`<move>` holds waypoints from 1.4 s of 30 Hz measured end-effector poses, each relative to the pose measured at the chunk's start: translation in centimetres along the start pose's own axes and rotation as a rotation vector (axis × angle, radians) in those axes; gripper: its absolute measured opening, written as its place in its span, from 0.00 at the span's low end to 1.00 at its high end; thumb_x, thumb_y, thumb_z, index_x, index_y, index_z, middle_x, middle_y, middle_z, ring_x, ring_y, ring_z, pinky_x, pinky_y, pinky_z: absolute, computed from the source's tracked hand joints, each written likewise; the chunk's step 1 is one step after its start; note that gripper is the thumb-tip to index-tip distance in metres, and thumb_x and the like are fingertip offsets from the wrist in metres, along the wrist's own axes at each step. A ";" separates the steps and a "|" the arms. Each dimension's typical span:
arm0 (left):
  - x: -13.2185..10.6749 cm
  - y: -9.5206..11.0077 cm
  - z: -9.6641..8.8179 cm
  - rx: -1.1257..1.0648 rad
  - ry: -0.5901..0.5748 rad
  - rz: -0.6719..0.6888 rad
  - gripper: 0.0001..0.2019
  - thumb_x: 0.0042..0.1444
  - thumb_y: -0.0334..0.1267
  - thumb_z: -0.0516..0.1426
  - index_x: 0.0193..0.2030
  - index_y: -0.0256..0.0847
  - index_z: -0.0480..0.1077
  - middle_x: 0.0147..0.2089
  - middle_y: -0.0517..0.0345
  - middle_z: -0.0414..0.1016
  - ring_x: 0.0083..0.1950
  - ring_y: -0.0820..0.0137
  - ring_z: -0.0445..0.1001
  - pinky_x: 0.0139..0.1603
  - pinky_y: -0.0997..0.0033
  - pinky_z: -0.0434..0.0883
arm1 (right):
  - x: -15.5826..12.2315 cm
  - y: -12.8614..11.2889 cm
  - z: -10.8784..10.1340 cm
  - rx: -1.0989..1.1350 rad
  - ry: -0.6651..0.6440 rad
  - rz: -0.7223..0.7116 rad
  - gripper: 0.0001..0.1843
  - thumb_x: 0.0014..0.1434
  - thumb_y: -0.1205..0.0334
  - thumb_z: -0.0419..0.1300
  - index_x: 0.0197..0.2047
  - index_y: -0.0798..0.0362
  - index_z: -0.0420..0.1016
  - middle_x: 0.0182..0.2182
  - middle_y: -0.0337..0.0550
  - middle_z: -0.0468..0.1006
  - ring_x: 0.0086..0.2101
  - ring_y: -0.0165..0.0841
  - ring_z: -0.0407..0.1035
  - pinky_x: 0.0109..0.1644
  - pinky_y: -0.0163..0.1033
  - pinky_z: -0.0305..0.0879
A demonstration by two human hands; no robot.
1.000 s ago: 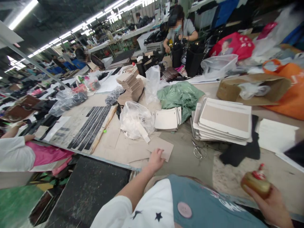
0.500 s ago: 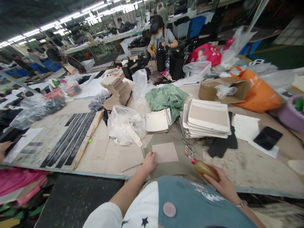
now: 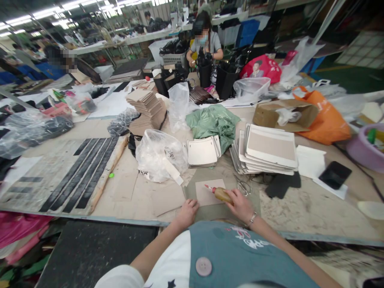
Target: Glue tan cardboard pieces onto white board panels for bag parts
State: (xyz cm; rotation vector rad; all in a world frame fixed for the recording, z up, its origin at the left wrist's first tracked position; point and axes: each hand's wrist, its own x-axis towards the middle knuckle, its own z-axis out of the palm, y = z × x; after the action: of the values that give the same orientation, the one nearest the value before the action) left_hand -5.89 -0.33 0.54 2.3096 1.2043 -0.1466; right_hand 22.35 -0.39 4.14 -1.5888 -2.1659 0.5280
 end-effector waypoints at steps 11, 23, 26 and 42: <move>0.0 -1.8 0.8 0.031 -0.066 0.101 0.22 0.55 0.34 0.53 0.58 0.38 0.62 0.61 0.44 0.55 0.60 0.57 0.54 0.60 0.60 0.56 | 2.8 -2.3 2.5 -0.122 -0.070 -0.056 0.22 0.54 0.71 0.52 0.53 0.51 0.66 0.37 0.45 0.62 0.37 0.36 0.60 0.40 0.37 0.61; 0.2 -2.0 1.0 0.038 -0.103 0.086 0.22 0.56 0.34 0.52 0.58 0.38 0.62 0.62 0.42 0.55 0.62 0.56 0.53 0.61 0.58 0.55 | 2.1 -2.3 2.6 -0.203 -0.069 0.020 0.20 0.54 0.70 0.53 0.50 0.48 0.68 0.36 0.45 0.62 0.37 0.36 0.60 0.39 0.36 0.60; 0.2 -1.8 0.8 0.025 -0.113 0.066 0.21 0.56 0.33 0.51 0.57 0.39 0.63 0.63 0.43 0.56 0.62 0.56 0.53 0.61 0.56 0.55 | 1.1 -1.1 1.6 -0.236 -0.048 0.085 0.20 0.54 0.69 0.54 0.50 0.48 0.68 0.36 0.46 0.63 0.38 0.37 0.60 0.40 0.38 0.61; -0.4 -0.6 -0.3 -0.175 -0.075 -0.024 0.22 0.53 0.28 0.51 0.56 0.39 0.64 0.63 0.49 0.58 0.63 0.60 0.54 0.64 0.61 0.50 | -2.0 2.6 -0.8 -0.177 0.064 0.311 0.19 0.56 0.62 0.53 0.52 0.51 0.66 0.38 0.49 0.64 0.37 0.41 0.65 0.36 0.44 0.66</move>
State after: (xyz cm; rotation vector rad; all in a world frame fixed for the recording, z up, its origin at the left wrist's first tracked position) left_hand -6.65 -0.16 0.69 2.1207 1.1599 -0.1302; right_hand 25.43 -1.51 3.23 -2.0275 -1.9751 0.3768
